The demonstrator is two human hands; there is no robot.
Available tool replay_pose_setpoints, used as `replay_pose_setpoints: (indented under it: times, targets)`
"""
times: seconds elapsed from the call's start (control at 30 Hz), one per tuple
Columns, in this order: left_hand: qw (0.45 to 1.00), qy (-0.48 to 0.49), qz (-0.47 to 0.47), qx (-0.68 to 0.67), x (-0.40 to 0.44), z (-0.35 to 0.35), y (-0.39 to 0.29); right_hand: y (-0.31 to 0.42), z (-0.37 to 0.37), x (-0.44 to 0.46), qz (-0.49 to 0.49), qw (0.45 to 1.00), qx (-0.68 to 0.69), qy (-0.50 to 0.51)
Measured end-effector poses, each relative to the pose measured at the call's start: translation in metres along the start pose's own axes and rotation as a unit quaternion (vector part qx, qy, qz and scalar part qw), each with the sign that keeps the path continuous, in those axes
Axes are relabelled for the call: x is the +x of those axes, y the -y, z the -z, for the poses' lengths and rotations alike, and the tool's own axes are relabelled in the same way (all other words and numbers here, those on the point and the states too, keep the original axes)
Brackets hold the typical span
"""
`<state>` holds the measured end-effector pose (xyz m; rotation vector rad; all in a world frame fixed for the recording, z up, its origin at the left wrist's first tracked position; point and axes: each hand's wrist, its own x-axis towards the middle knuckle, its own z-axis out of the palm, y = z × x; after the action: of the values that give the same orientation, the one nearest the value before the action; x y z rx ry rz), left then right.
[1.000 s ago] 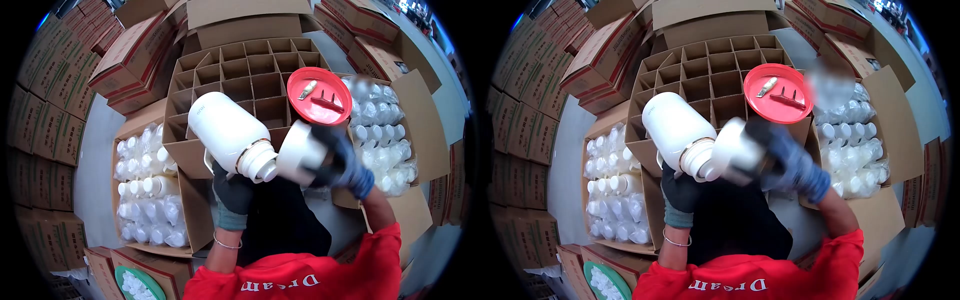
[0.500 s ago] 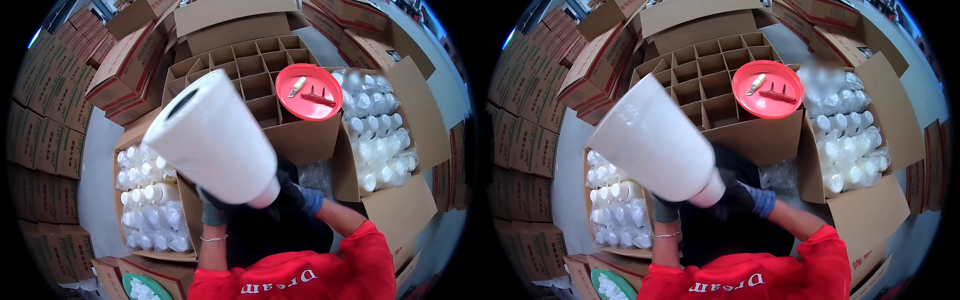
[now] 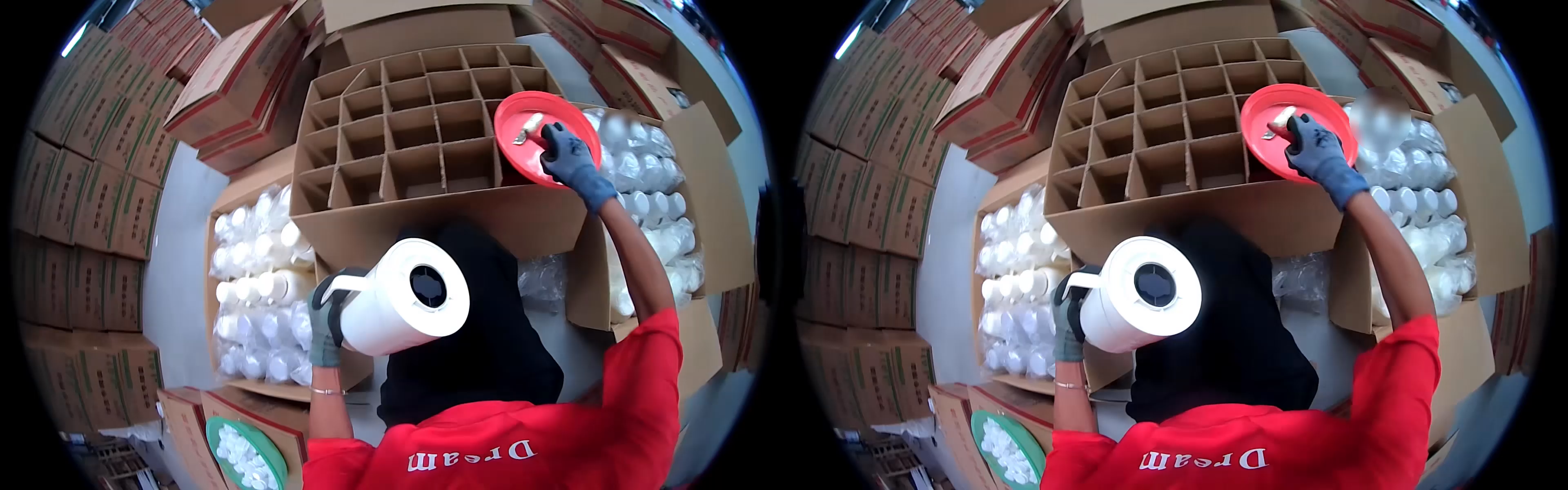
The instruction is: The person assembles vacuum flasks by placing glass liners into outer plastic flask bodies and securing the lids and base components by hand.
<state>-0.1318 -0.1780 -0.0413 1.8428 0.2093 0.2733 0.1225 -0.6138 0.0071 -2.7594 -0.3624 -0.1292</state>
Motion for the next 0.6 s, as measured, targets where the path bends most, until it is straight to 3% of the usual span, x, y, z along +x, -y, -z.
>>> replay_pose_setpoints:
  times: [0.03,0.07,0.1,0.13,0.17,0.2,0.23,0.27,0.3,0.37,0.4,0.47,0.53,0.57,0.6]
  targets:
    - [0.998,0.053,-0.015,0.017,0.003,0.002,-0.003,0.015,-0.004,-0.012,-0.014,0.974,0.225,0.012]
    - [0.992,0.054,-0.05,0.102,0.005,0.005,0.005,0.028,-0.006,-0.026,-0.031,0.898,0.438,0.023]
    - [0.977,0.059,-0.086,0.187,0.01,0.008,0.019,0.047,0.003,-0.039,-0.019,0.771,0.617,0.159]
    - [0.995,0.036,-0.009,0.093,0.016,0.007,0.029,0.054,-0.007,-0.055,-0.02,0.739,0.643,0.202]
    - [0.994,0.06,-0.014,0.089,0.021,0.003,0.021,0.085,0.006,-0.075,0.02,0.817,0.546,0.184]
    - [0.993,0.085,-0.022,0.082,0.028,-0.003,0.007,0.088,-0.003,-0.078,0.302,0.894,0.321,0.076]
    - [0.991,0.109,-0.027,0.074,0.033,-0.007,-0.001,0.122,0.031,-0.08,0.374,0.86,0.299,0.174]
    - [0.979,0.127,-0.087,0.134,0.038,-0.008,0.004,0.133,0.025,-0.082,0.469,0.854,0.19,0.124]
    - [0.987,0.136,-0.033,0.077,0.039,-0.01,0.003,0.138,0.02,-0.085,0.542,0.835,0.073,0.059]
    - [0.985,0.149,0.075,-0.04,0.04,-0.014,0.001,0.147,0.012,-0.083,0.635,0.772,0.017,0.024]
    - [0.974,0.163,0.125,-0.096,0.042,-0.014,0.003,0.149,0.013,-0.083,0.65,0.76,0.014,0.019]
    - [0.973,0.166,0.123,-0.103,0.043,-0.016,0.009,0.153,0.015,-0.083,0.68,0.733,0.008,0.009]
    - [0.969,0.167,0.143,-0.11,0.042,-0.016,0.006,0.156,0.017,-0.086,0.637,0.763,0.055,0.099]
    - [0.979,0.162,0.105,-0.067,0.039,-0.015,0.003,0.158,0.017,-0.089,0.611,0.775,0.078,0.143]
    - [0.985,0.157,0.066,-0.025,0.036,-0.016,-0.009,0.159,0.017,-0.092,0.515,0.825,0.1,0.212]
